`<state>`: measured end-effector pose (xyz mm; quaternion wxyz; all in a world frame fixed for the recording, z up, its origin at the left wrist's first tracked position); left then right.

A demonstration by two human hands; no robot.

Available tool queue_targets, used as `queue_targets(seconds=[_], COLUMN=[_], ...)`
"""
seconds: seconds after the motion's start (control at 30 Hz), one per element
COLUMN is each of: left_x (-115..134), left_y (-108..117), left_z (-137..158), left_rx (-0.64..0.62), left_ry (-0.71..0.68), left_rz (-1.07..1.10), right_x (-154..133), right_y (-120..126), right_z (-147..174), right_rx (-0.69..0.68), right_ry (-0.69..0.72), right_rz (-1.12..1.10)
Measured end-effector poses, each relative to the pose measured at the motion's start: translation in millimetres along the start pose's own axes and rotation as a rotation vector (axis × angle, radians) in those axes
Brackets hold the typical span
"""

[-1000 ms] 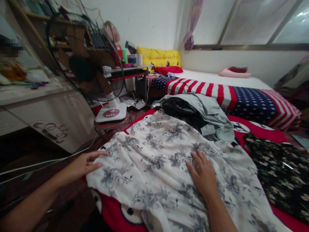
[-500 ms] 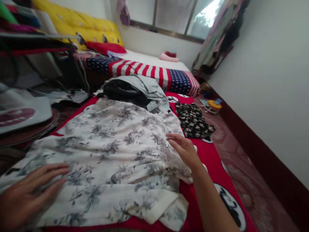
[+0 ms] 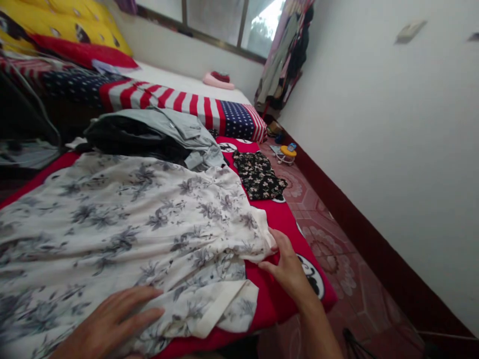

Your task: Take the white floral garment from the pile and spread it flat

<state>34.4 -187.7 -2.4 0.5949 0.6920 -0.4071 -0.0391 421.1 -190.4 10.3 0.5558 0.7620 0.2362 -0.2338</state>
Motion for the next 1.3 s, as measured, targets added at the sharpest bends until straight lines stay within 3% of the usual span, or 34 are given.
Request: queue_targets(seconds=[0.13, 0.3, 0.4, 0.47, 0.57, 0.6, 0.63, 0.7, 0.83, 0.93, 1.03, 1.13, 1.3], left_x=[-2.8, -6.7, -7.7, -8.5, -10.7, -12.1, -13.9, -17.1, -17.8, -15.3, -13.0, -11.4, -5.3], left_y=[-6.8, -11.7, -9.6, -5.9, 0.2, 2.0, 3.1, 3.6, 0.9, 3.5, 4.8, 2.6, 4.4], left_z=[4.4, 6.7, 3.5, 0.2, -3.7, -4.5, -5.3, -6.6, -11.0, -14.5, -14.7, -9.6, 5.0], left_rx=[0.022, 0.072, 0.058, 0.035, 0.024, 0.035, 0.047, 0.066, 0.038, 0.043, 0.015, -0.020, -0.011], left_ry=[-0.033, -0.121, -0.124, -0.076, 0.029, 0.072, 0.115, 0.184, 0.212, 0.200, 0.205, 0.194, 0.134], left_rz=[0.000, -0.020, -0.016, 0.004, 0.062, 0.087, 0.113, 0.160, 0.216, 0.232, 0.213, 0.139, -0.026], right_x=[-3.6, -15.1, -24.2, -31.4, -46.4, -52.1, -57.5, -66.7, -83.1, -95.9, -101.4, -103.4, -123.1], right_y=[-6.9, 16.2, 25.8, 30.3, 35.9, 32.3, 25.6, 6.2, -30.8, -47.9, -64.1, -65.5, -13.6], right_z=[-10.3, -42.2, -66.0, -79.8, -74.3, -66.3, -58.5, -43.7, -2.8, 23.0, 35.3, 32.9, 12.3], right_rx=[-0.173, -0.424, -0.443, -0.183, 0.447, 0.554, 0.561, 0.329, -0.361, -0.564, -0.563, -0.448, -0.101], right_ry=[0.044, 0.009, 0.015, 0.029, 0.116, 0.157, 0.192, 0.206, 0.165, 0.231, 0.291, 0.371, 0.508], right_rz=[0.182, 0.312, 0.304, 0.210, 0.090, 0.053, 0.007, -0.085, -0.091, 0.008, 0.117, 0.215, 0.342])
Point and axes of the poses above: each hand's wrist, its own z-axis away from the middle knuckle, its own y-axis out of the back of the hand, x = y × z, the point moved 5 cm from there along -z, towards the middle knuckle, and after that the axes turned 14 degrees about y, right-handed, at the moved point
